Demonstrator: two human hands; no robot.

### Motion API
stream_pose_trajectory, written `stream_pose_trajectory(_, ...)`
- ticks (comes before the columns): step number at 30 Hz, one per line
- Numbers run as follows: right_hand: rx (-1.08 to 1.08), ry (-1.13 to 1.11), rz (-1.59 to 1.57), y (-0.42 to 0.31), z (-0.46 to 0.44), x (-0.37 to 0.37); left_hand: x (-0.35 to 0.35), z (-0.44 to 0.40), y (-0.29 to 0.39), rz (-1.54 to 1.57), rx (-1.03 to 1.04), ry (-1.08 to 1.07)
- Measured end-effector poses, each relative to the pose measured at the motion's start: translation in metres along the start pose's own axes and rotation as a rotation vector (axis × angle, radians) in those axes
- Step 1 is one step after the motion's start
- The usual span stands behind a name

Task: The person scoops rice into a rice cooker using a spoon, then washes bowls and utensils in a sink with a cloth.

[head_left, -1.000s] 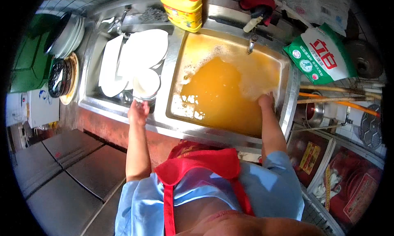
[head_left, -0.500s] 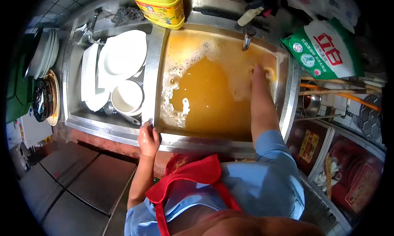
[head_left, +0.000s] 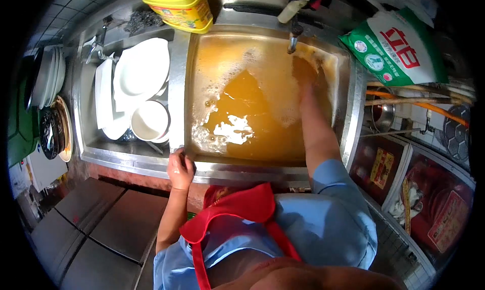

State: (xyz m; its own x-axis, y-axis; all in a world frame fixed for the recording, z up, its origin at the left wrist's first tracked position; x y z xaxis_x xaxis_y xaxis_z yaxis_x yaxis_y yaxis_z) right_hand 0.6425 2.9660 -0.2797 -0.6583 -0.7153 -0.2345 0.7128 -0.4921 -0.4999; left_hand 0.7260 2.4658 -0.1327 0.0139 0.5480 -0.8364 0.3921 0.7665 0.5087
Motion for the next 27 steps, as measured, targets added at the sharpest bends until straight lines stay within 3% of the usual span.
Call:
stream_pose_trajectory(4,-0.023,-0.001,0.140,0.024,0.035,-0.009,-0.002,-0.008,0.010,0.045,-0.107,-0.061)
stream_pose_trajectory(6,-0.061,0.023,0.169,0.040,0.050,-0.002,0.006,-0.023,0.025,0.072,-0.010,-0.031)
stream_pose_trajectory(9,-0.092,-0.003,0.454,0.062,0.065,0.007,0.036,-0.056,0.061,0.197,0.027,-0.180)
stream_pose_trajectory(10,-0.092,-0.031,0.512,0.069,0.069,0.010,0.054,-0.065,0.070,0.348,-0.087,-0.312)
stream_pose_trajectory(12,-0.098,-0.111,0.449,0.088,0.076,0.021,0.095,-0.084,0.083,0.526,-0.172,-0.412)
stream_pose_trajectory(13,-0.095,-0.181,0.271,0.102,0.080,0.029,0.126,-0.087,0.076,0.481,-0.145,-0.438)
stream_pose_trajectory(15,-0.078,-0.315,-0.086,0.126,0.086,0.042,0.145,-0.107,0.093,0.771,-0.577,-0.501)
stream_pose_trajectory(16,-0.091,-0.357,-0.088,0.130,0.101,0.043,0.151,-0.112,0.101,0.917,-0.798,-0.531)
stream_pose_trajectory(18,-0.120,-0.437,-0.091,0.117,0.137,0.038,0.155,-0.116,0.101,0.591,-0.763,-0.696)
stream_pose_trajectory(21,-0.514,-0.550,0.603,0.089,0.149,0.021,0.201,-0.097,0.041,0.192,-0.546,-0.784)
stream_pose_trajectory(24,-0.767,-0.443,1.162,0.065,0.151,-0.003,0.201,-0.091,0.037,0.020,-0.366,-0.828)
stream_pose_trajectory(25,-0.870,-0.265,1.261,0.064,0.148,-0.013,0.194,-0.094,0.042,-0.006,-0.324,-0.844)
stream_pose_trajectory(27,-0.791,-0.007,1.319,0.065,0.158,-0.031,0.193,-0.092,0.042,-0.104,-0.053,-0.913)
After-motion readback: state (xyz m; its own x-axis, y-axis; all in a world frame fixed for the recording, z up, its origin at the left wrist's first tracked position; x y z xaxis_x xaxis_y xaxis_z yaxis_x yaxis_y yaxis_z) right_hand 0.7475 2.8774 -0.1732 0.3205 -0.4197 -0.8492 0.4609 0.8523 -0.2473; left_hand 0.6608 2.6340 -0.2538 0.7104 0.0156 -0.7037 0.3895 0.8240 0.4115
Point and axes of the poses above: each hand's wrist, its own z-axis away from the middle knuckle, its own x-axis out of the palm, y = z × x, the point moved 1 cm from there along -z, towards the middle knuckle, and after that the axes turned 7 degrees about x, right-handed, at the moved point
